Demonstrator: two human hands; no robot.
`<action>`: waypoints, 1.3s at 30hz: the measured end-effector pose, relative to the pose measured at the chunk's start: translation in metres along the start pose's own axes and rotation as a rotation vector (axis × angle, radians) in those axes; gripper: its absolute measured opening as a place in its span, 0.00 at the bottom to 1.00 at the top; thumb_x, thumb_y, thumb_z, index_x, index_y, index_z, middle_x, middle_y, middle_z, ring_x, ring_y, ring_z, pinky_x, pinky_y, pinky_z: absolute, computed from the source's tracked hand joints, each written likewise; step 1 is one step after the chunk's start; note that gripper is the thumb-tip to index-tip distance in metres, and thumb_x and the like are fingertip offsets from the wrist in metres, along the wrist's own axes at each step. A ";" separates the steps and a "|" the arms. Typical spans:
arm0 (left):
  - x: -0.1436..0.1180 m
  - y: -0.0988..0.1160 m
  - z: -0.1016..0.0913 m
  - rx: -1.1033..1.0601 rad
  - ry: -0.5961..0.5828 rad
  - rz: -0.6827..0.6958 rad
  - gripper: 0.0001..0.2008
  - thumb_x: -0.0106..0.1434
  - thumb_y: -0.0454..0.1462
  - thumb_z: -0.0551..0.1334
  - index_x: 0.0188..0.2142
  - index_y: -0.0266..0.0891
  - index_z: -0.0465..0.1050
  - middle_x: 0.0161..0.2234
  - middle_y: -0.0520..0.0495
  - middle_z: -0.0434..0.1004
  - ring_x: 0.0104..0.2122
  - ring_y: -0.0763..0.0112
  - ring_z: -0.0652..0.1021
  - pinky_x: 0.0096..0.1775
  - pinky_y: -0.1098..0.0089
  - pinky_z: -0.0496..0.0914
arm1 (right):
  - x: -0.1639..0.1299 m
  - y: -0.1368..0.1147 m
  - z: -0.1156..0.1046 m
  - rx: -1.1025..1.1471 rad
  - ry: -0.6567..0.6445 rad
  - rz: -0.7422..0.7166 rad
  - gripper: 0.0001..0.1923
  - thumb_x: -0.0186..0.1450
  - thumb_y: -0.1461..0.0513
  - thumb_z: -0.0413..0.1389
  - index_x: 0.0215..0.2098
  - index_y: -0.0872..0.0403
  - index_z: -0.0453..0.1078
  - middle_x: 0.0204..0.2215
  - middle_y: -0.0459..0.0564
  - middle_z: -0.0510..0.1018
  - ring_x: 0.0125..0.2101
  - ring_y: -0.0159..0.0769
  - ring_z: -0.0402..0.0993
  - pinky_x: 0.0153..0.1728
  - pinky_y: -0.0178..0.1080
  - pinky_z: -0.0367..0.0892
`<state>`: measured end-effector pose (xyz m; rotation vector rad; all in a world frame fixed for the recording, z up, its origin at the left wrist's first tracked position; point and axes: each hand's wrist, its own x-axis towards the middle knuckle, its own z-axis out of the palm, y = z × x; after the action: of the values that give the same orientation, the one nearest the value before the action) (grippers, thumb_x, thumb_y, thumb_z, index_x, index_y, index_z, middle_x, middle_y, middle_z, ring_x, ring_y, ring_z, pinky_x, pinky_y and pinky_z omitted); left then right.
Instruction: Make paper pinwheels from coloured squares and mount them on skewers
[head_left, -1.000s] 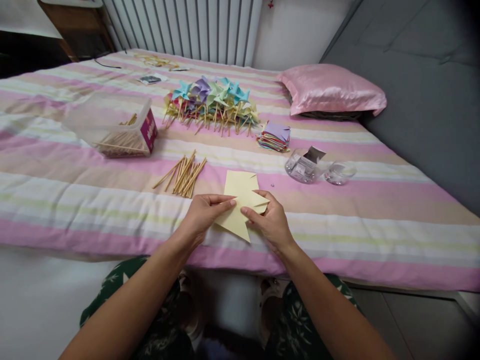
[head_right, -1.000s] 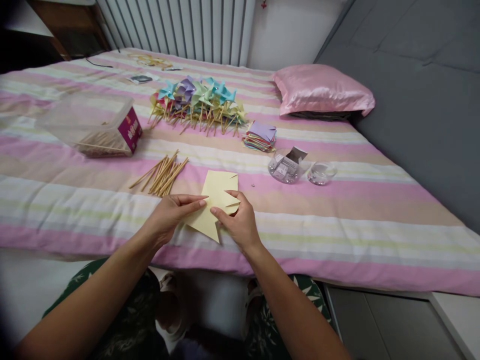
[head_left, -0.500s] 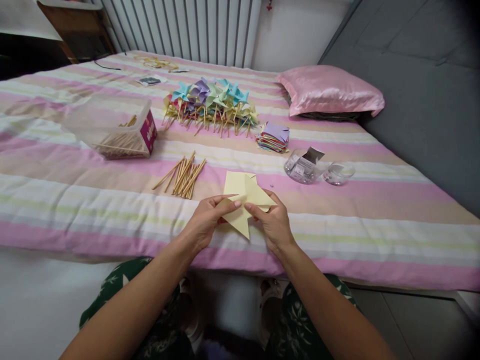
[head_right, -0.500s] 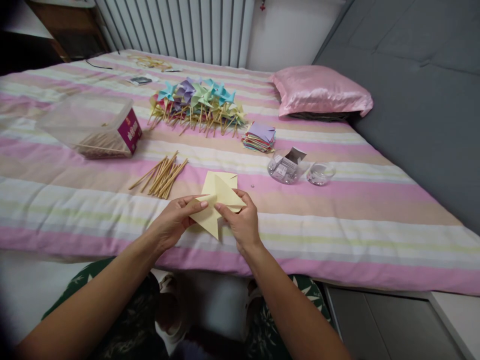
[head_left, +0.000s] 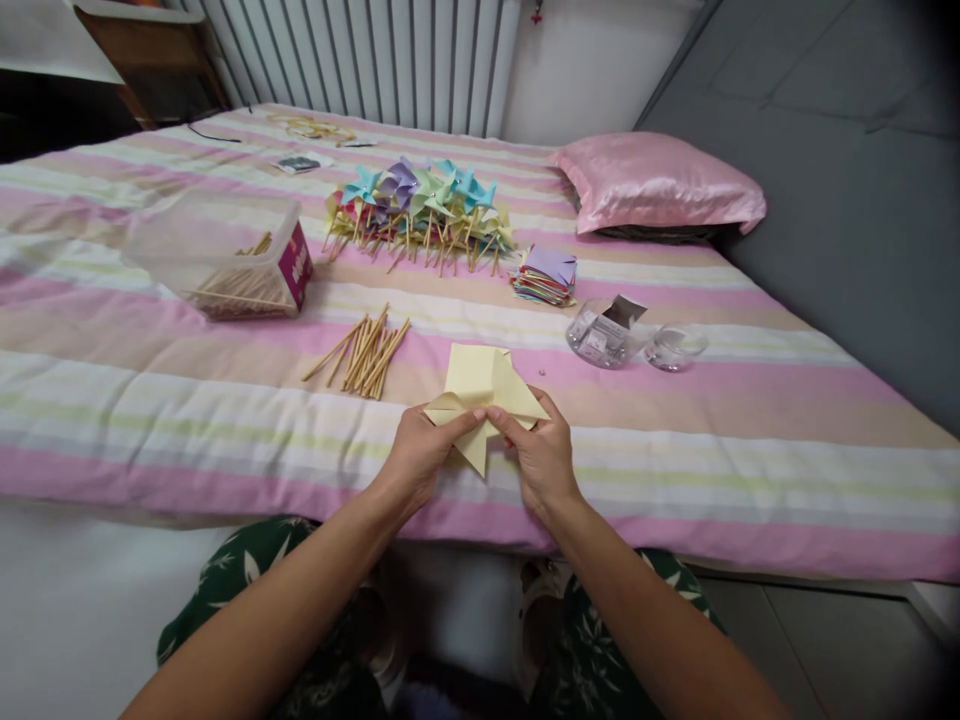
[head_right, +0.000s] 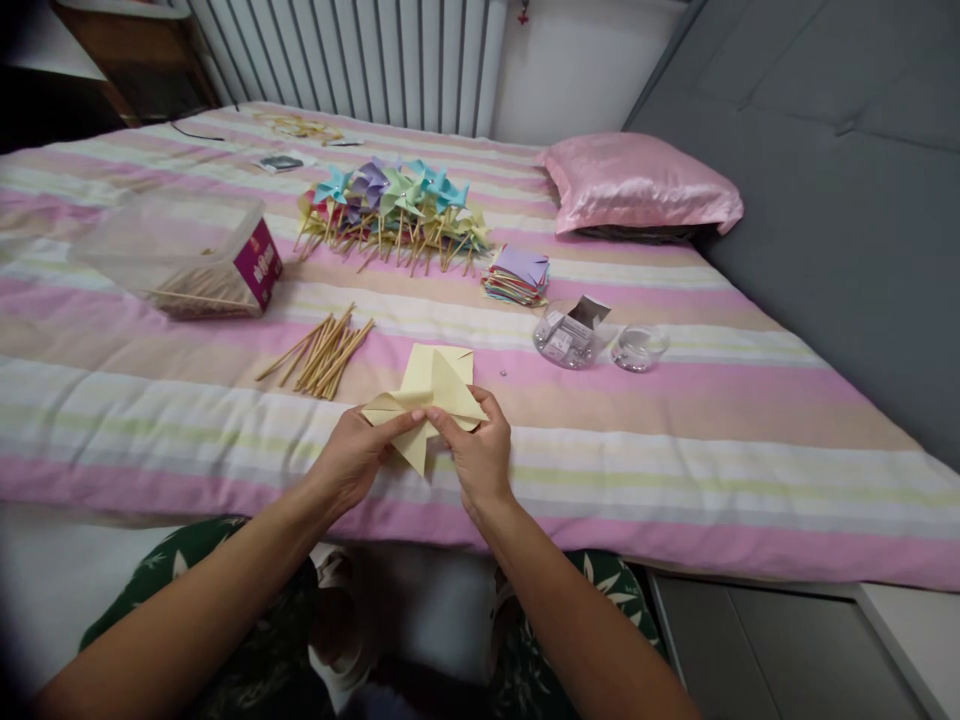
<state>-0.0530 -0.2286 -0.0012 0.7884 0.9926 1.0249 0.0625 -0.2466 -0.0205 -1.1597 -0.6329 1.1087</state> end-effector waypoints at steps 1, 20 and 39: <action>-0.001 0.000 0.001 -0.001 0.002 -0.008 0.14 0.45 0.37 0.70 0.33 0.33 0.78 0.32 0.45 0.81 0.30 0.69 0.77 0.34 0.72 0.69 | 0.000 0.000 0.000 0.003 -0.003 0.007 0.26 0.46 0.58 0.66 0.41 0.52 0.66 0.30 0.46 0.78 0.26 0.33 0.73 0.25 0.34 0.69; 0.006 0.039 -0.037 0.113 -0.140 -0.144 0.17 0.43 0.32 0.66 0.37 0.32 0.77 0.31 0.44 0.80 0.28 0.68 0.76 0.30 0.72 0.68 | 0.013 -0.030 -0.029 -0.296 -0.589 -0.243 0.09 0.57 0.61 0.59 0.36 0.48 0.74 0.41 0.49 0.75 0.41 0.38 0.71 0.43 0.41 0.64; -0.002 0.031 -0.021 0.314 -0.145 -0.024 0.07 0.42 0.31 0.68 0.25 0.34 0.78 0.26 0.43 0.80 0.22 0.68 0.75 0.23 0.73 0.67 | 0.013 -0.024 -0.023 -0.506 -0.548 -0.193 0.09 0.55 0.56 0.62 0.25 0.54 0.73 0.23 0.47 0.76 0.25 0.32 0.70 0.28 0.36 0.65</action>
<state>-0.0828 -0.2185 0.0188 1.0903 1.0481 0.7878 0.0959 -0.2436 -0.0072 -1.1802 -1.4862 1.1350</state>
